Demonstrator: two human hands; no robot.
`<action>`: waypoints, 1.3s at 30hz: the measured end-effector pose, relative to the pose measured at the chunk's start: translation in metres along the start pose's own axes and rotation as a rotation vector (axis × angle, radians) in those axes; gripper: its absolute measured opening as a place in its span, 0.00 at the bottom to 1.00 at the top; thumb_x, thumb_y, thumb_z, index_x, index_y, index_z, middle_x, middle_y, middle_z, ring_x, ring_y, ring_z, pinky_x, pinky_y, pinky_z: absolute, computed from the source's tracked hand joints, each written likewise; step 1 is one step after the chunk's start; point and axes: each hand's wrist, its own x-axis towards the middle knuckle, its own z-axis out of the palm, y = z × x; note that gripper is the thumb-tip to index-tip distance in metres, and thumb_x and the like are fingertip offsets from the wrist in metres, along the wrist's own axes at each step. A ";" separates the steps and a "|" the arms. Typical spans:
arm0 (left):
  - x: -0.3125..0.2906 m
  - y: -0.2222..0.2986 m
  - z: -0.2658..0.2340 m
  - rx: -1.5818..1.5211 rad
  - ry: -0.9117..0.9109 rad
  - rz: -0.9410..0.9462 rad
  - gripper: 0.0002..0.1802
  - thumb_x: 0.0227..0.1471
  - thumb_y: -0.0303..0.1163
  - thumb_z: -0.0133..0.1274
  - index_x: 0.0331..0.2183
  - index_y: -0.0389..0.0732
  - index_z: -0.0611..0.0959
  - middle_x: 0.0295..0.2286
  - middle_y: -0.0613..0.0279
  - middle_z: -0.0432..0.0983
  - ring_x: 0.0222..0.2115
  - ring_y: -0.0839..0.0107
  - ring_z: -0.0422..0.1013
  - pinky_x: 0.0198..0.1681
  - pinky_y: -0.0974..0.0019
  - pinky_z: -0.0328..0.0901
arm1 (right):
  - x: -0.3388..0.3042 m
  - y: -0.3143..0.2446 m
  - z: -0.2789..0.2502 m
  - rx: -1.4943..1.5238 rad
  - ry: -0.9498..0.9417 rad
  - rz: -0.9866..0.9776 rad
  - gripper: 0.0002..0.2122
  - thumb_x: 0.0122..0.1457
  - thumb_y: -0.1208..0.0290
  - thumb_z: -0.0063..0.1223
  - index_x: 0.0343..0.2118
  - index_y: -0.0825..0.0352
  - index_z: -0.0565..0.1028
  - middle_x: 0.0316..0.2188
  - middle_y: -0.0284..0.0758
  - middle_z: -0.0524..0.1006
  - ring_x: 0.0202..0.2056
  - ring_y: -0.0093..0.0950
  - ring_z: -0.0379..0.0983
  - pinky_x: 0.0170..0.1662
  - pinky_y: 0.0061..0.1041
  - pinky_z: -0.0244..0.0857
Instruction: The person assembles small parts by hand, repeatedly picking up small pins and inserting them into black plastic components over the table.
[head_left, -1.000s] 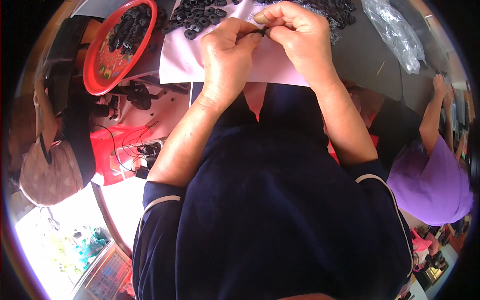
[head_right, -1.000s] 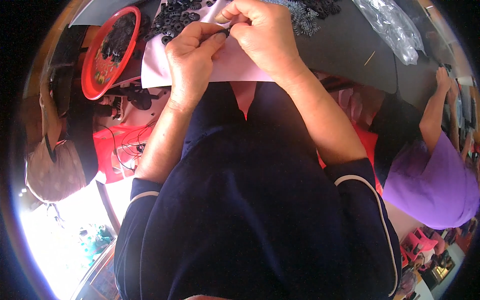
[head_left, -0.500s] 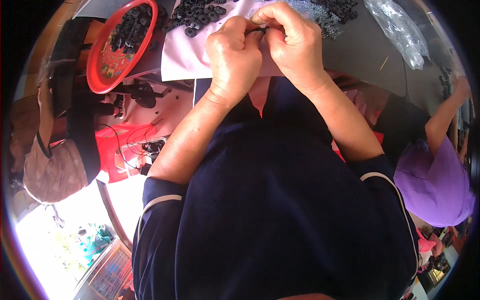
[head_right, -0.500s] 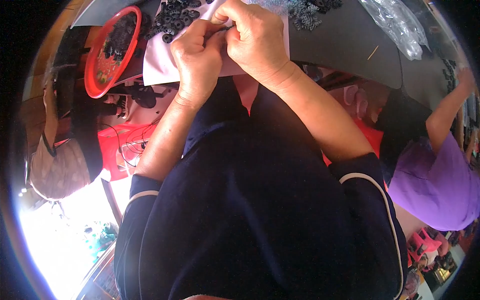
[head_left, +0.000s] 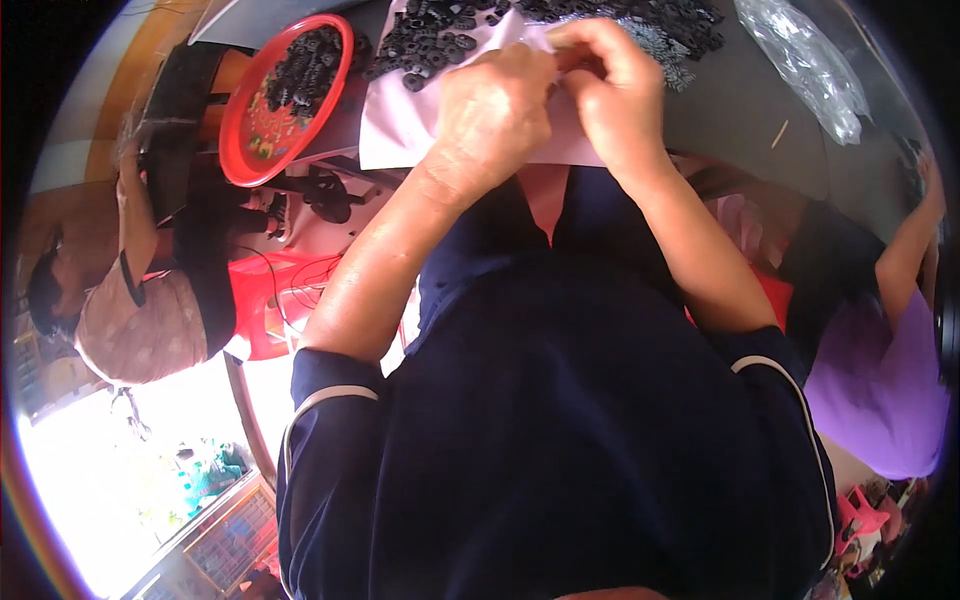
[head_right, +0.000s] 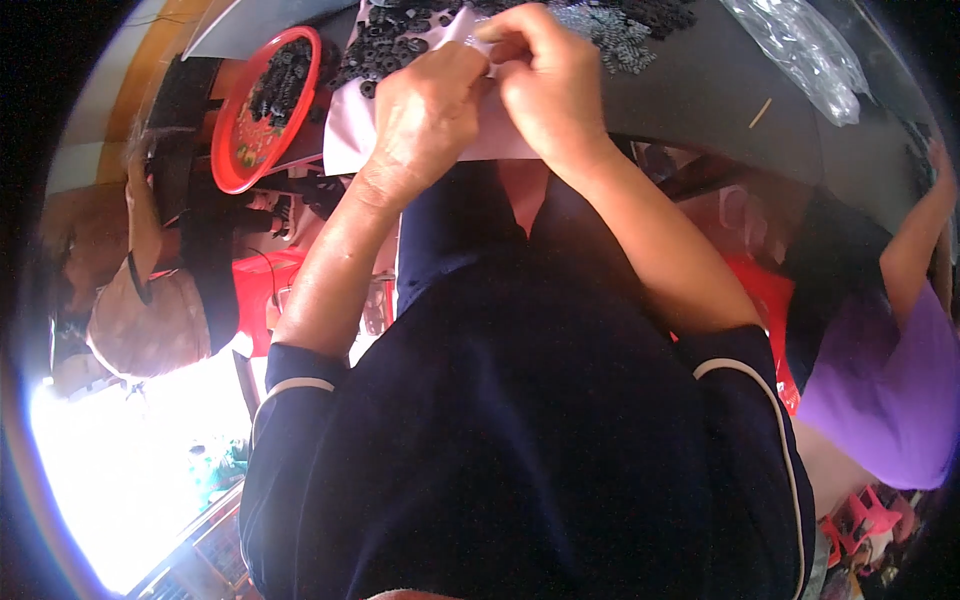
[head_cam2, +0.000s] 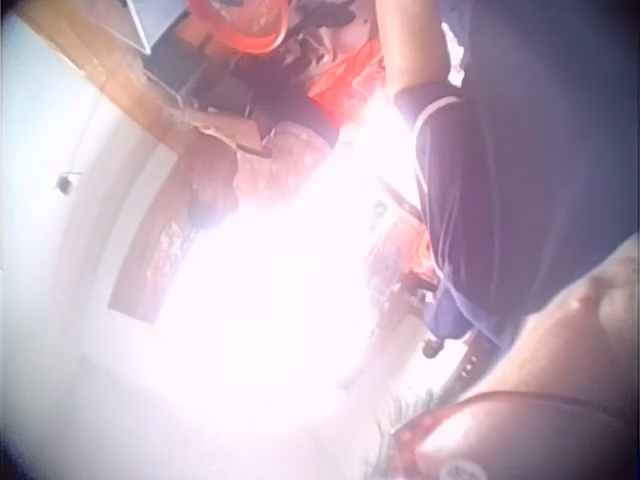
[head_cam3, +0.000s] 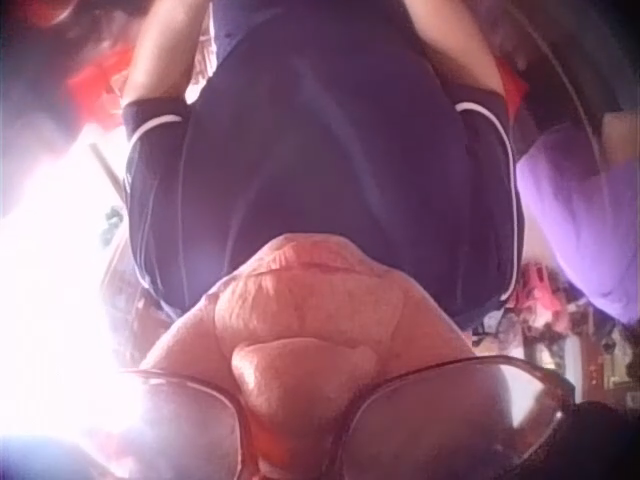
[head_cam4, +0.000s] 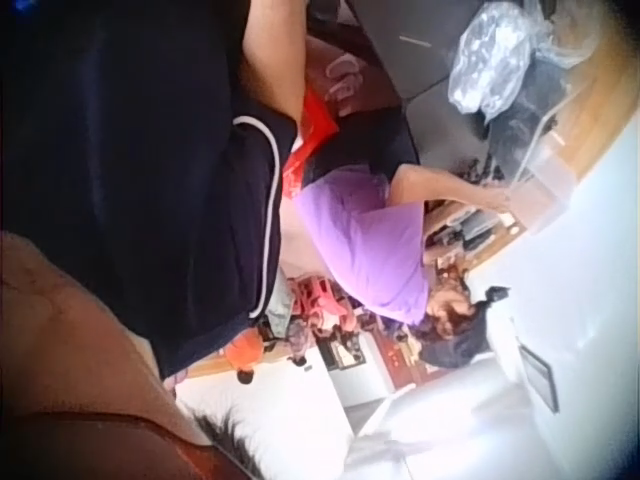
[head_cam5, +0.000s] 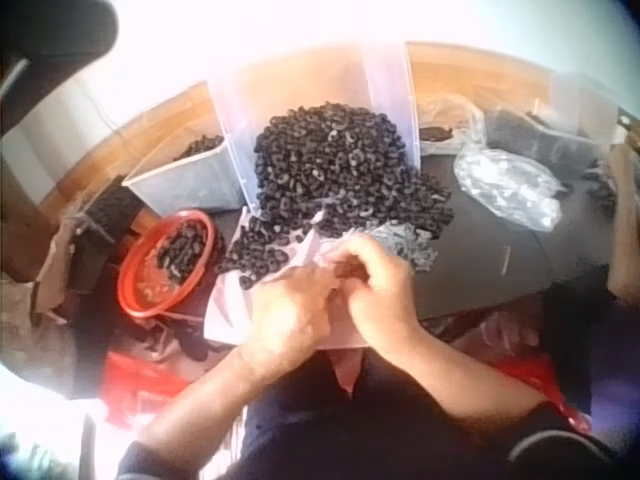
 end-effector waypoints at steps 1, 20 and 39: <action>0.003 0.001 -0.001 0.035 -0.023 0.019 0.04 0.41 0.23 0.51 0.25 0.41 0.76 0.24 0.57 0.73 0.28 0.55 0.73 0.29 0.56 0.68 | -0.001 0.001 -0.001 0.058 0.072 0.046 0.14 0.47 0.91 0.47 0.37 0.70 0.75 0.31 0.32 0.78 0.34 0.20 0.75 0.39 0.19 0.69; 0.034 -0.014 0.007 -0.052 -0.216 0.153 0.10 0.37 0.29 0.52 0.28 0.46 0.81 0.21 0.56 0.77 0.26 0.53 0.74 0.27 0.53 0.68 | -0.002 0.002 -0.004 0.334 0.241 0.054 0.14 0.46 0.93 0.46 0.36 0.75 0.75 0.31 0.38 0.77 0.33 0.25 0.74 0.41 0.21 0.69; 0.027 -0.008 0.014 0.014 -0.131 0.186 0.05 0.39 0.29 0.53 0.25 0.44 0.79 0.22 0.55 0.77 0.24 0.52 0.75 0.27 0.53 0.68 | -0.005 -0.001 -0.006 0.284 0.287 0.019 0.10 0.46 0.90 0.44 0.30 0.71 0.74 0.26 0.31 0.76 0.27 0.20 0.72 0.33 0.18 0.67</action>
